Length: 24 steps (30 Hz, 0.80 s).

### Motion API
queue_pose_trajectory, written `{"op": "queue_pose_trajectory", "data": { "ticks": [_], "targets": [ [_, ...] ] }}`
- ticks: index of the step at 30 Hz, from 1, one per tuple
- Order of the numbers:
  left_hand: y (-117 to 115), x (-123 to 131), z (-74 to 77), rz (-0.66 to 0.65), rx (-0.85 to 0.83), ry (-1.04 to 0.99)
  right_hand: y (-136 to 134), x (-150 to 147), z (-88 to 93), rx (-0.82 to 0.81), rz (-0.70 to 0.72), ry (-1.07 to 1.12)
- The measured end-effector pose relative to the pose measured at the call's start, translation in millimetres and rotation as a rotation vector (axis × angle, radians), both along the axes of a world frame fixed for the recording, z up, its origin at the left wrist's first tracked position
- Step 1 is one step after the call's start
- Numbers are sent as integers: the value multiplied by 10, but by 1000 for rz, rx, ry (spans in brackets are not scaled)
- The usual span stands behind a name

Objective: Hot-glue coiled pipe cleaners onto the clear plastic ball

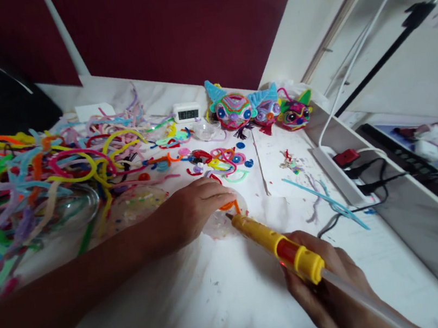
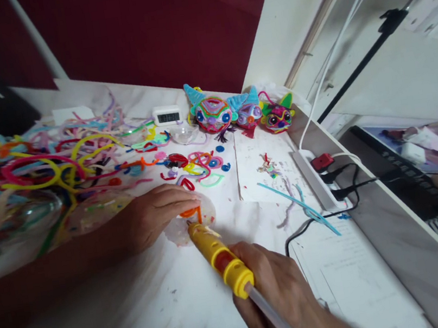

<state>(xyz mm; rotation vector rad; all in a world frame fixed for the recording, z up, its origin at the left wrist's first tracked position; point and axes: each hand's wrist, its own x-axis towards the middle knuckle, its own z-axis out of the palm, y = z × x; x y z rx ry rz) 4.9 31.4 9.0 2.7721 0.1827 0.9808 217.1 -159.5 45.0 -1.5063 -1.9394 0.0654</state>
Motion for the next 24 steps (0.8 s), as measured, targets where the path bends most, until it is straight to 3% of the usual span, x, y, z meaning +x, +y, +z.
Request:
{"op": "queue_pose_trajectory", "data": {
  "ticks": [15, 24],
  "targets": [
    [69, -2, -45, 16, -59, 70, 68, 12, 0, 13, 86, -169],
    [92, -13, -24, -8, 9, 15, 119, -18, -30, 60, 135, -155]
  ]
}}
